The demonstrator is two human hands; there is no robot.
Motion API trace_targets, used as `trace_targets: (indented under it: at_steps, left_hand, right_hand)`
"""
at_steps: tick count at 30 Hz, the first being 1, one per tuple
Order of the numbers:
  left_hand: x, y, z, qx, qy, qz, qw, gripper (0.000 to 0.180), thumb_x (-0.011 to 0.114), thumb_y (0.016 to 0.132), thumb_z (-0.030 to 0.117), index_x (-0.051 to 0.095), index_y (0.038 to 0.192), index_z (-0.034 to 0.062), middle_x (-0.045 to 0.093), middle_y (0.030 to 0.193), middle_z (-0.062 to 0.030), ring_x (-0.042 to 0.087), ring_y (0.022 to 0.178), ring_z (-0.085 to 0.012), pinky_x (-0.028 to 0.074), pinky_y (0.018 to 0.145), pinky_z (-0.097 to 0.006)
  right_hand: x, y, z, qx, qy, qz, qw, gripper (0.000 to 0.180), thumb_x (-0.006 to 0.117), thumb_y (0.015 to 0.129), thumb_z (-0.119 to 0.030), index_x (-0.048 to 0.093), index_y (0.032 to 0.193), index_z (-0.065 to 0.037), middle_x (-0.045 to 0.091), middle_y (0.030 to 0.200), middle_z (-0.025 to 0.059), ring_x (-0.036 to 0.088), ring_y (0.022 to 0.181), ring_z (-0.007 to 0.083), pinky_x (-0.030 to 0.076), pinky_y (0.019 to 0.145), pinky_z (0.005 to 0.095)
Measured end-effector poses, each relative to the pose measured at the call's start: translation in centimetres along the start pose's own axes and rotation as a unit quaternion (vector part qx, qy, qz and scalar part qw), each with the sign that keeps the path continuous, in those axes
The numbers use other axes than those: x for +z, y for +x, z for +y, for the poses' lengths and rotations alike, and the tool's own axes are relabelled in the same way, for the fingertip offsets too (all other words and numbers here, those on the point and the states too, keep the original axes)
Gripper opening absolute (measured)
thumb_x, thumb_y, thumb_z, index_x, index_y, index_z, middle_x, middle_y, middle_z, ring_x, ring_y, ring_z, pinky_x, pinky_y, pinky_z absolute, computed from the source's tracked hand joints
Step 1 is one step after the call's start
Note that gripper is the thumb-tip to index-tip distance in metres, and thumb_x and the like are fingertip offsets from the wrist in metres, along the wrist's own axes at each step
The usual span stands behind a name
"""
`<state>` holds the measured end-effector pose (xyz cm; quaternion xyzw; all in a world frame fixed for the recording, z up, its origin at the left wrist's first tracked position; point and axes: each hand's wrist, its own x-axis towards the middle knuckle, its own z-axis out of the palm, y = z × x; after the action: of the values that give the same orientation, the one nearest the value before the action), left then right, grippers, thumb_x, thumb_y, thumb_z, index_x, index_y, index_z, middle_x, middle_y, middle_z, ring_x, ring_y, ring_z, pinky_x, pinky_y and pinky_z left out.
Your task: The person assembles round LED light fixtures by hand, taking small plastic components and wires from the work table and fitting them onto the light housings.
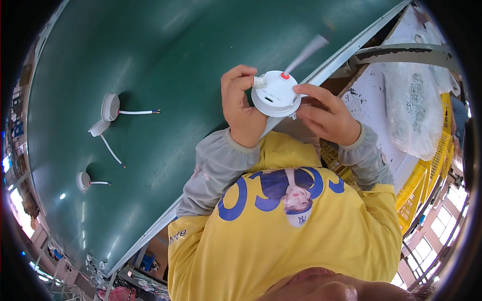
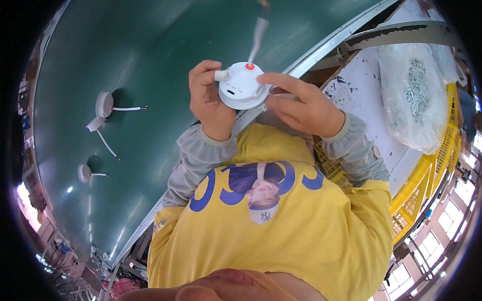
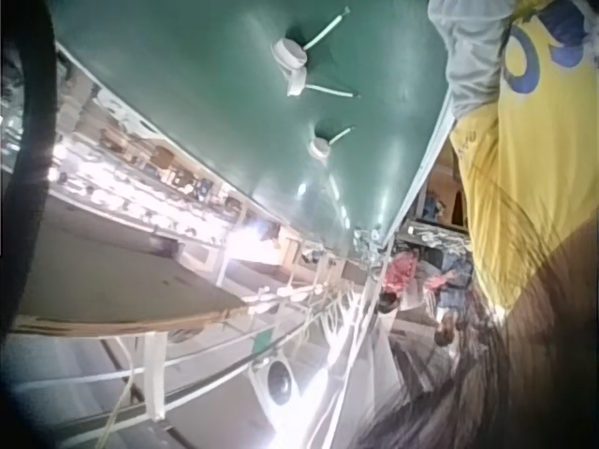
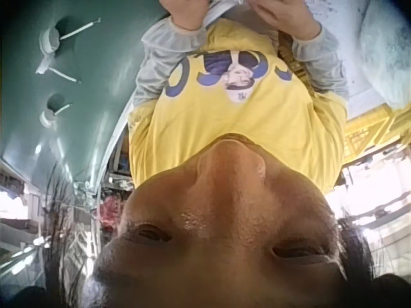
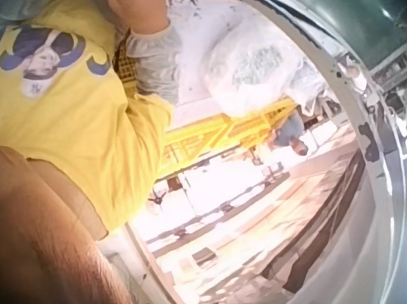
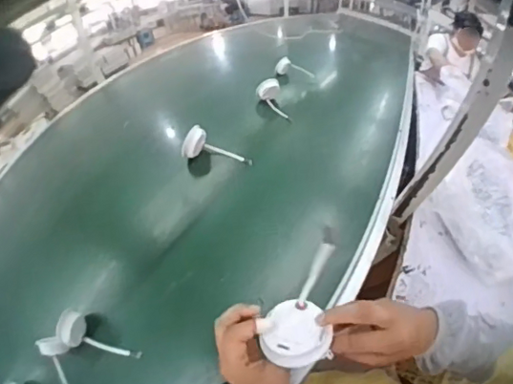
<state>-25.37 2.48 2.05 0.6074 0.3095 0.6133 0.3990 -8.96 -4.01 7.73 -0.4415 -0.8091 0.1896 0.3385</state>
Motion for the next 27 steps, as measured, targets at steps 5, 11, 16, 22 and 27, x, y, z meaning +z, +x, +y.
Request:
trace_targets:
  at_steps: [5, 11, 16, 22, 27]
  left_hand:
    - [0.2, -0.3, 0.7, -0.062, -0.177, -0.015, 0.982, 0.043, 0.07, 0.064, -0.009, 0.046, 0.098, 0.002, 0.058, 0.097, -0.0157, 0.057, 0.09, -0.022, 0.048, 0.079, -0.031]
    - [-0.1, -0.3, 0.4, -0.021, -0.151, -0.05, 0.987, 0.042, 0.067, 0.068, -0.01, 0.043, 0.1, 0.0007, 0.058, 0.099, -0.0171, 0.059, 0.092, -0.0234, 0.049, 0.08, -0.031]
    - [0.0, -0.6, 0.4, -0.036, -0.179, -0.046, 0.982, 0.041, 0.067, 0.069, -0.009, 0.043, 0.1, 0.0007, 0.057, 0.099, -0.0177, 0.059, 0.093, -0.0238, 0.05, 0.079, -0.031]
    - [-0.1, -0.4, 0.9, -0.045, -0.155, -0.049, 0.986, 0.036, 0.064, 0.072, -0.007, 0.041, 0.098, 0.0019, 0.058, 0.094, -0.0184, 0.06, 0.089, -0.0262, 0.051, 0.077, -0.033]
    - [-0.3, -0.6, 0.8, -0.05, -0.144, -0.048, 0.987, 0.037, 0.065, 0.072, -0.008, 0.041, 0.098, 0.0021, 0.058, 0.094, -0.0182, 0.06, 0.089, -0.0256, 0.051, 0.078, -0.033]
  right_hand:
    - [1.4, -1.5, 0.0, -0.041, -0.054, 0.018, 0.998, 0.018, 0.063, 0.068, 0.005, 0.059, 0.086, 0.003, 0.047, 0.115, 0.0169, 0.058, 0.091, 0.0303, 0.052, 0.076, 0.0323]
    - [1.0, -2.0, 0.1, -0.076, -0.103, 0.006, 0.992, 0.021, 0.064, 0.068, 0.003, 0.059, 0.089, 0.005, 0.046, 0.116, 0.0179, 0.056, 0.097, 0.0335, 0.05, 0.079, 0.0372]
    - [0.7, -1.7, -0.3, -0.097, -0.102, -0.005, 0.99, 0.028, 0.065, 0.068, 0.002, 0.058, 0.095, 0.004, 0.048, 0.115, 0.0186, 0.057, 0.096, 0.0328, 0.049, 0.075, 0.0365]
    - [0.9, -1.9, -0.8, -0.007, 0.021, 0.0, 1.0, 0.044, 0.065, 0.067, 0.004, 0.052, 0.109, 0.004, 0.053, 0.11, 0.0213, 0.059, 0.086, 0.0345, 0.05, 0.068, 0.0354]
    - [0.8, -1.2, -0.6, -0.103, -0.091, 0.015, 0.99, 0.032, 0.065, 0.066, 0.005, 0.057, 0.097, 0.005, 0.051, 0.112, 0.021, 0.059, 0.087, 0.0349, 0.051, 0.068, 0.0353]
